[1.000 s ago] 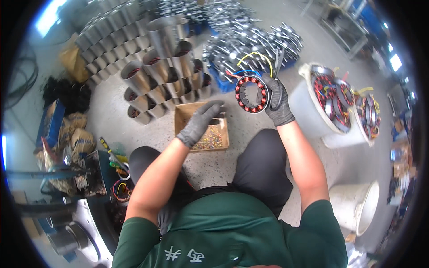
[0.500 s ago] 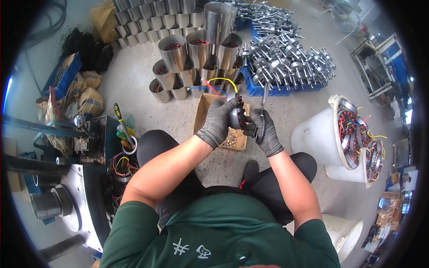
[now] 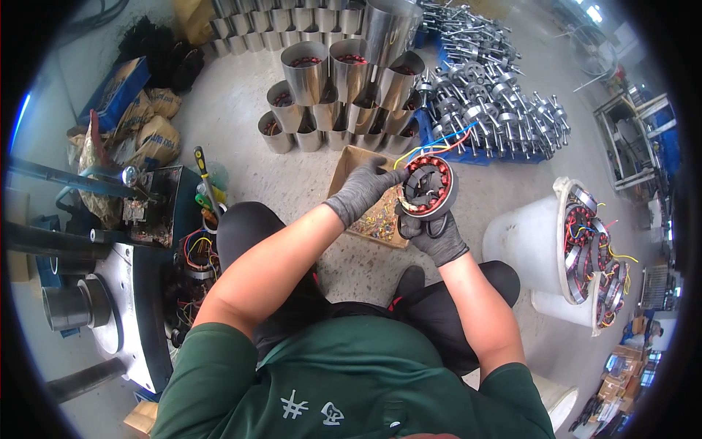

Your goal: The person prepares and assembles motor stators by trimming wire ends with shears, picking components from buckets, and placing a stator into a hydraulic press to fit it into a metal casing.

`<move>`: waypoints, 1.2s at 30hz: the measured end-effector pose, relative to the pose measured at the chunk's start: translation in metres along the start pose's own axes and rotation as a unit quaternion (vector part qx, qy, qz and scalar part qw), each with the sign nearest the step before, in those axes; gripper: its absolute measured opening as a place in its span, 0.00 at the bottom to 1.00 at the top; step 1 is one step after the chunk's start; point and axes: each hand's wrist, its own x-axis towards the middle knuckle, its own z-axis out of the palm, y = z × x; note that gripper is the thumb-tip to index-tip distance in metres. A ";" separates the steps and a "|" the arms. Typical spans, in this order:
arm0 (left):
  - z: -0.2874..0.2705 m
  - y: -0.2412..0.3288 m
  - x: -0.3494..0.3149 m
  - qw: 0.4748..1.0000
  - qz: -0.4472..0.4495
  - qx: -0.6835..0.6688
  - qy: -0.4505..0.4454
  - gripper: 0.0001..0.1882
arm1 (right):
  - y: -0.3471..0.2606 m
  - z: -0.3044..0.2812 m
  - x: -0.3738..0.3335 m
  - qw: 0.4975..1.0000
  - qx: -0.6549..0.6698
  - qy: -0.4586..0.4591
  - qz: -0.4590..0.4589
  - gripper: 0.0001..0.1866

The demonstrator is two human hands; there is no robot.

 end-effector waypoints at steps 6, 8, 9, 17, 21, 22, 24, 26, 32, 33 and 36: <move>-0.002 0.006 -0.006 0.958 0.021 -0.255 -0.127 0.28 | 0.003 -0.005 -0.002 0.998 0.030 -0.050 0.015 0.19; 0.001 0.004 -0.004 0.958 0.048 -0.270 -0.087 0.24 | 0.004 -0.002 -0.003 0.999 -0.030 -0.031 -0.012 0.18; 0.002 0.001 -0.001 0.965 0.067 -0.243 -0.068 0.21 | 0.005 0.002 -0.005 1.000 -0.027 -0.003 -0.017 0.19; 0.001 0.013 -0.005 0.948 0.076 -0.307 -0.034 0.15 | -0.006 -0.017 -0.005 0.996 0.031 -0.085 0.027 0.18; -0.013 0.015 -0.001 0.945 0.070 -0.307 -0.091 0.17 | -0.003 0.000 -0.011 0.999 -0.015 -0.028 -0.026 0.19; -0.017 0.010 0.001 0.952 0.076 -0.278 -0.098 0.17 | -0.002 0.000 -0.011 0.999 0.017 -0.033 -0.002 0.19; -0.018 0.022 -0.005 0.940 0.077 -0.320 -0.093 0.15 | -0.001 -0.013 -0.010 0.998 0.052 -0.032 0.017 0.20; -0.021 0.033 -0.012 0.909 0.098 -0.395 -0.086 0.14 | 0.004 -0.032 -0.005 0.995 0.074 -0.029 0.057 0.18; -0.022 0.044 -0.027 0.901 0.069 -0.418 -0.097 0.09 | 0.016 -0.033 0.002 0.966 0.014 0.256 0.010 0.12; -0.019 0.035 -0.025 0.913 0.050 -0.393 -0.095 0.08 | 0.016 -0.038 0.003 0.951 -0.040 0.306 -0.011 0.16; -0.020 0.017 -0.021 0.937 0.014 -0.342 -0.078 0.08 | 0.014 -0.034 -0.005 0.976 -0.065 0.192 -0.076 0.20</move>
